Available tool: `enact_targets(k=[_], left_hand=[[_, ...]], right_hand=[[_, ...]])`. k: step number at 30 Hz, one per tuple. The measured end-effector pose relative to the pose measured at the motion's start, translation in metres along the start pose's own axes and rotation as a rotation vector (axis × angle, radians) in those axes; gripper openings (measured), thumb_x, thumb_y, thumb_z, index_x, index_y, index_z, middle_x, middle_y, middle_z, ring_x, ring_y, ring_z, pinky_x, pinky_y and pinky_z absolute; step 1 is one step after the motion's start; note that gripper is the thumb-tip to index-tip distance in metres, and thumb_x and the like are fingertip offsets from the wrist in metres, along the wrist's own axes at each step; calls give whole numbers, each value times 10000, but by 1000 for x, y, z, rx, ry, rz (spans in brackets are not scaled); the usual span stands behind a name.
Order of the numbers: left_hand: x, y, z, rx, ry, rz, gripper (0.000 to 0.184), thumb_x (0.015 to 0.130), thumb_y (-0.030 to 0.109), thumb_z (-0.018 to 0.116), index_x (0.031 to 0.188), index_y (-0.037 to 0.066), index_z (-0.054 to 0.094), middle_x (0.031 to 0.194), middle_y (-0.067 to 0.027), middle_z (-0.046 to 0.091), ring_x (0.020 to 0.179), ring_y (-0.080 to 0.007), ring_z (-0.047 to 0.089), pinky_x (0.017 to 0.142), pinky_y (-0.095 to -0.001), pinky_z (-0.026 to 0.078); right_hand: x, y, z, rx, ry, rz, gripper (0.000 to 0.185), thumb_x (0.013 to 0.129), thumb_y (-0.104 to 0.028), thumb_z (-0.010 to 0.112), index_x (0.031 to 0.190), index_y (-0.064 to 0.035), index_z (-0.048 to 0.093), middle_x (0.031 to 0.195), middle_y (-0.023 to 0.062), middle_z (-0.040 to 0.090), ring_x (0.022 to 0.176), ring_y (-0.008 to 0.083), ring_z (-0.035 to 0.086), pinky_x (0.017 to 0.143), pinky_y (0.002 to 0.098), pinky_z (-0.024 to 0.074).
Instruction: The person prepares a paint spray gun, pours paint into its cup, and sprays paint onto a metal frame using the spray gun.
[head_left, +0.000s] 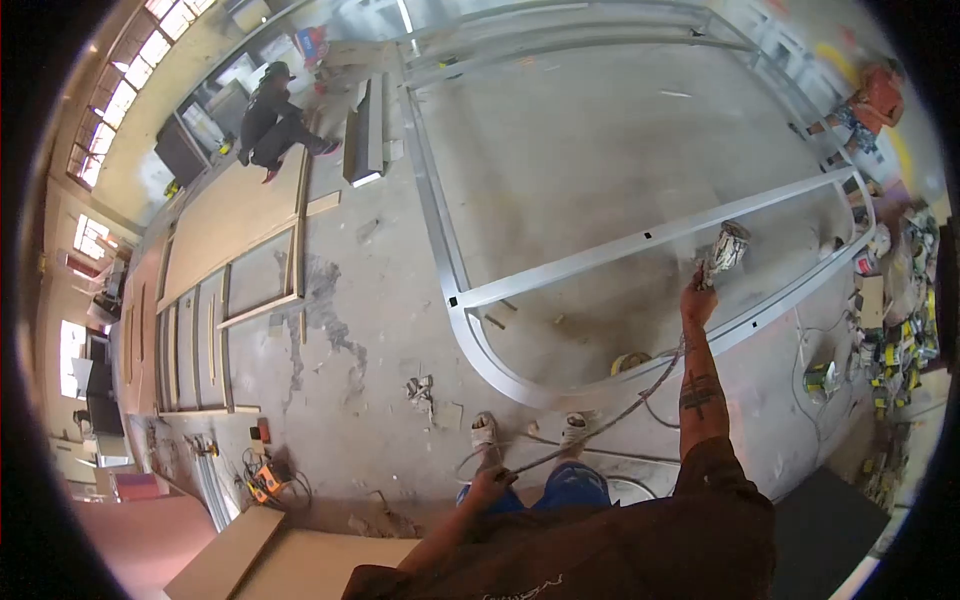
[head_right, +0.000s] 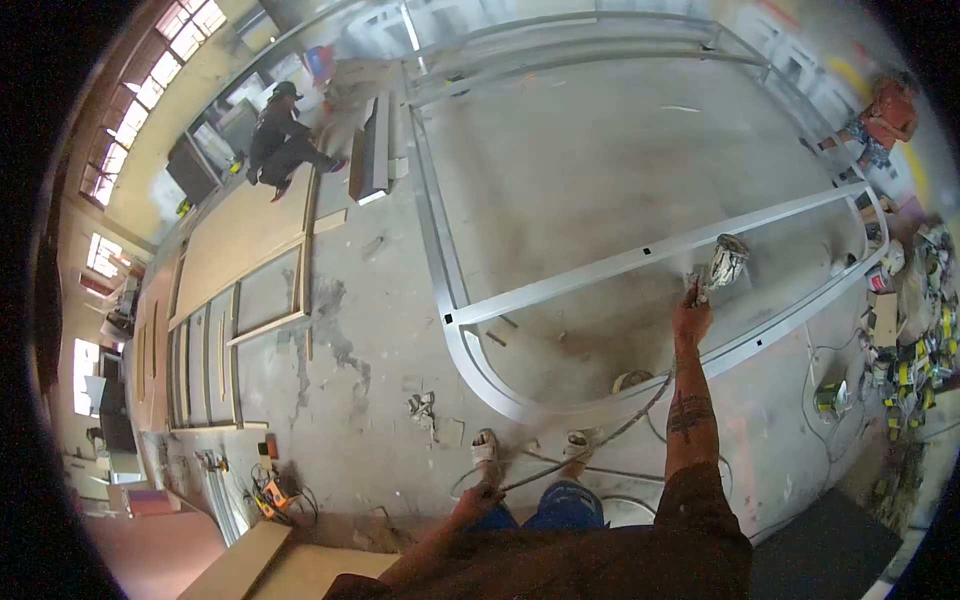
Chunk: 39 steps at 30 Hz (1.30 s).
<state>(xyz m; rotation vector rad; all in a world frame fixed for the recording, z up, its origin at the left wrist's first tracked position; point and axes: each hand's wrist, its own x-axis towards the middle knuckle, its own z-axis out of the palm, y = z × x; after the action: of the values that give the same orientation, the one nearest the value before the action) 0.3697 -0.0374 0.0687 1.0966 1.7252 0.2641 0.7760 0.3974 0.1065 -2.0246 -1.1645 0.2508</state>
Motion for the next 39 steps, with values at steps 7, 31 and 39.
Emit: enact_targets(k=[7, 31, 39], left_hand=[[-18, -28, 21, 66, 323, -11, 237, 810, 251, 706, 910, 38, 682, 877, -157, 692, 842, -293, 669, 745, -393, 511], [-70, 33, 20, -123, 373, -5, 171, 828, 184, 690, 893, 26, 698, 842, -122, 707, 834, -230, 695, 759, -352, 524], [-64, 46, 10, -62, 436, 56, 163, 831, 166, 695, 886, 13, 697, 839, -137, 707, 821, -234, 696, 748, -347, 522]], right_hand=[[-115, 26, 52, 246, -306, -244, 409, 919, -351, 600, 982, 52, 635, 837, 231, 670, 773, 383, 653, 676, 439, 499], [-53, 51, 34, 217, -64, 208, 476, 938, -366, 558, 1115, 71, 625, 977, 265, 668, 883, 422, 651, 727, 452, 498], [-53, 65, -5, 301, -56, 123, 457, 946, -366, 551, 1148, 34, 642, 1013, 229, 684, 880, 351, 678, 707, 420, 515]])
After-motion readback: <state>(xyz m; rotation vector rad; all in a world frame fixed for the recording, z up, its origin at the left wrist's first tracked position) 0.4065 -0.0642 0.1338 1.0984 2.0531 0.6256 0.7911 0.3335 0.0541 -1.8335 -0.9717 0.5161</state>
